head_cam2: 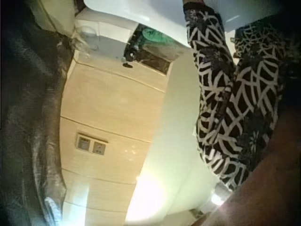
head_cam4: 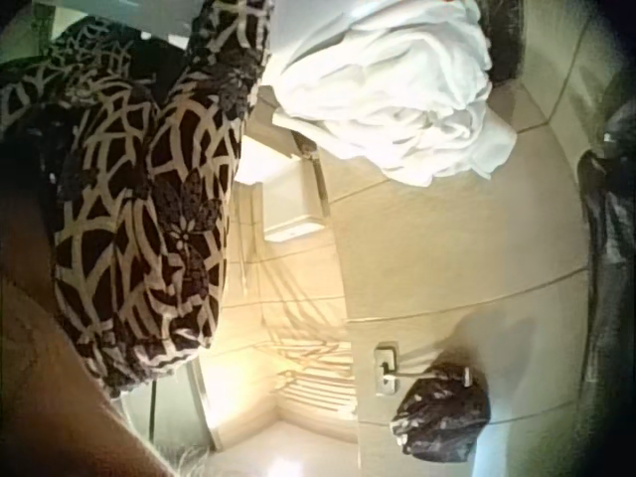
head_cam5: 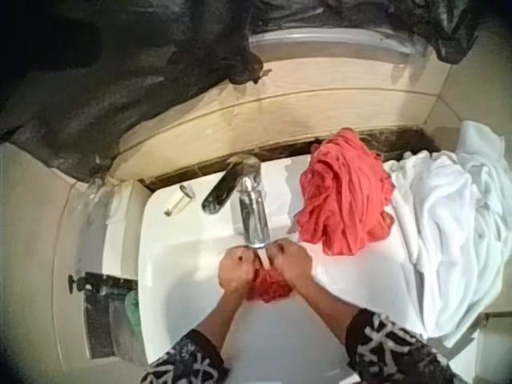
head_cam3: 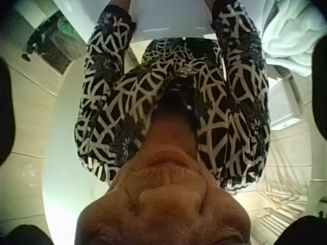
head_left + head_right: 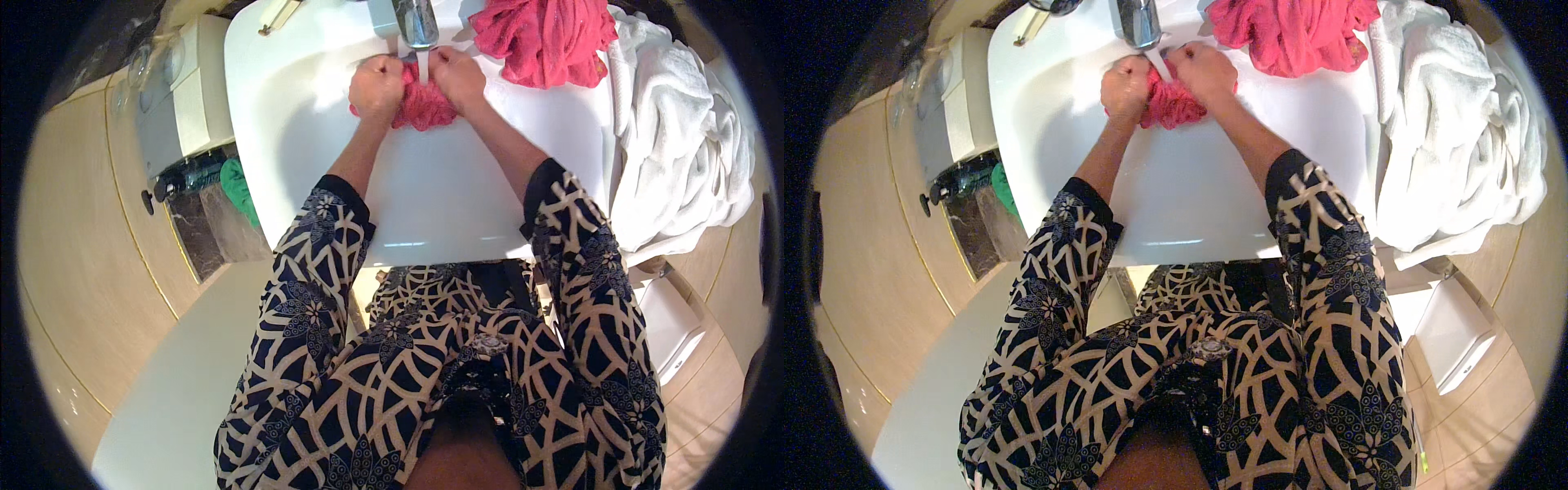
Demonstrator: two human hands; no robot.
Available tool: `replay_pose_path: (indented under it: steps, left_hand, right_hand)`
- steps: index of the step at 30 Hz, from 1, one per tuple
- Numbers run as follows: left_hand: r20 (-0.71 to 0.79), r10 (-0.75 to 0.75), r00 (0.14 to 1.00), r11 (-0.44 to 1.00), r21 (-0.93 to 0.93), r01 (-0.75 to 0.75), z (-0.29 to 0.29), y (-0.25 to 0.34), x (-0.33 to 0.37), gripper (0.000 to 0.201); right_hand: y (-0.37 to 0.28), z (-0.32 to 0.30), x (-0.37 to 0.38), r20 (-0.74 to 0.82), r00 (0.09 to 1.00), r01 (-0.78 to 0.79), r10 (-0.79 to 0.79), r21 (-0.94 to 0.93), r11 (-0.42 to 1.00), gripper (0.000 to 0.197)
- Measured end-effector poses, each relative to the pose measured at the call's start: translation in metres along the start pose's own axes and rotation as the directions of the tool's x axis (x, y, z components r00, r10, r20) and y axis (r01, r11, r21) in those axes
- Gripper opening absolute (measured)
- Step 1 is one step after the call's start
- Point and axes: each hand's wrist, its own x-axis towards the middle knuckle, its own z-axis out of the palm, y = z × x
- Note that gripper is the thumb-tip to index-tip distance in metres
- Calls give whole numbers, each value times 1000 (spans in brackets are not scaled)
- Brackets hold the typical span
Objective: The person hand-washes a pink garment in a bathroom sink. They repeatedly wet, scrub, and wring the fabric under running water, then rinse and wring it again before placing it aside.
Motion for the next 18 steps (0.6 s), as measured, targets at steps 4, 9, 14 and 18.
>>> replay_pose_path:
  steps: [4, 9, 14, 18]
  left_hand:
    - [129, 6, 992, 832, -550, 67, -28, 26, -9, 17]
    - [19, 279, 960, 927, 257, -274, -34, -1, -44, 32]
    - [163, 375, 913, 732, 552, -399, -22, 16, -98, 32]
    - [214, 385, 898, 747, 499, -439, -2, 10, -79, 26]
  right_hand:
    - [7, -10, 15, 75, 996, 21, -47, 314, 949, 42]
    - [0, -16, -45, 347, 802, 586, -487, -295, 755, 34]
    - [41, -18, -81, 100, 665, 728, -740, -304, 614, 30]
    - [54, 1, -68, 16, 736, 640, -677, -343, 687, 24]
